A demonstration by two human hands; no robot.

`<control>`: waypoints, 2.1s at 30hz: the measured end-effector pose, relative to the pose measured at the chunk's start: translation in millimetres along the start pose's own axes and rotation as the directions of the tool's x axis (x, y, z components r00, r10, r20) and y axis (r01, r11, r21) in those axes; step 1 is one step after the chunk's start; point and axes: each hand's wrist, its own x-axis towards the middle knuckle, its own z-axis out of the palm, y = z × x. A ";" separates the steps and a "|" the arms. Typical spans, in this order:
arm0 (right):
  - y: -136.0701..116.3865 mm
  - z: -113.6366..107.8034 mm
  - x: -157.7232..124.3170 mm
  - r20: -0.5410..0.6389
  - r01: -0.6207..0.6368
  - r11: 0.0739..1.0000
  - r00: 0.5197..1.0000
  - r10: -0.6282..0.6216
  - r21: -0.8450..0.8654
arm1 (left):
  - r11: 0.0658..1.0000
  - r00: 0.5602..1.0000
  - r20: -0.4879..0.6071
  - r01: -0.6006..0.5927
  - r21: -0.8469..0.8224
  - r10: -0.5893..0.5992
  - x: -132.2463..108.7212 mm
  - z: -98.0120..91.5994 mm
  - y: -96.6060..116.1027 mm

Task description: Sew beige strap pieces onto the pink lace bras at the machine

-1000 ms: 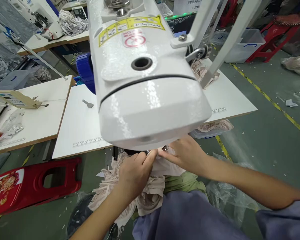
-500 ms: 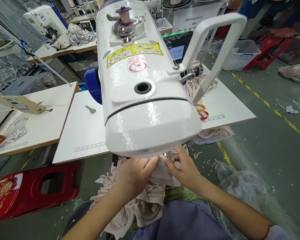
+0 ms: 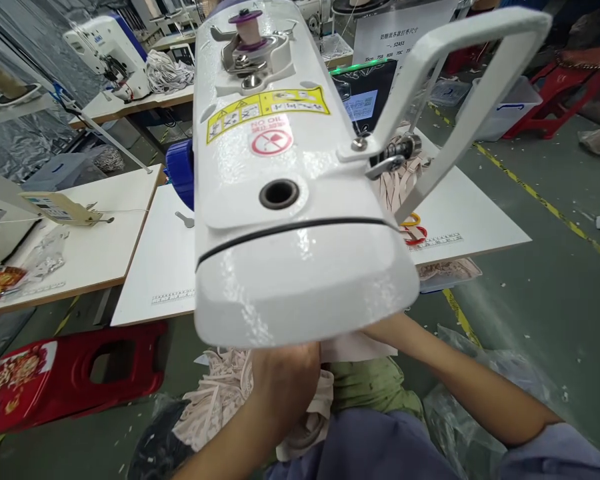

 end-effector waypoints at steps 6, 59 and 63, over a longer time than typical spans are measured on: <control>-1.0 -3.7 5.7 0.038 0.018 1.000 0.999 -0.018 -0.006 | 0.998 1.000 -0.024 0.015 0.067 -0.013 1.2 -3.6 5.2; -13.3 109.9 -36.5 0.353 -0.373 0.628 0.921 0.162 0.684 | 0.275 0.716 0.651 0.698 -0.661 -0.251 -44.6 -46.8 -61.7; 2.3 126.4 -30.7 0.225 -0.427 0.422 0.865 0.448 0.799 | 0.382 0.696 0.571 0.717 -0.583 -0.436 -48.2 -26.9 -60.3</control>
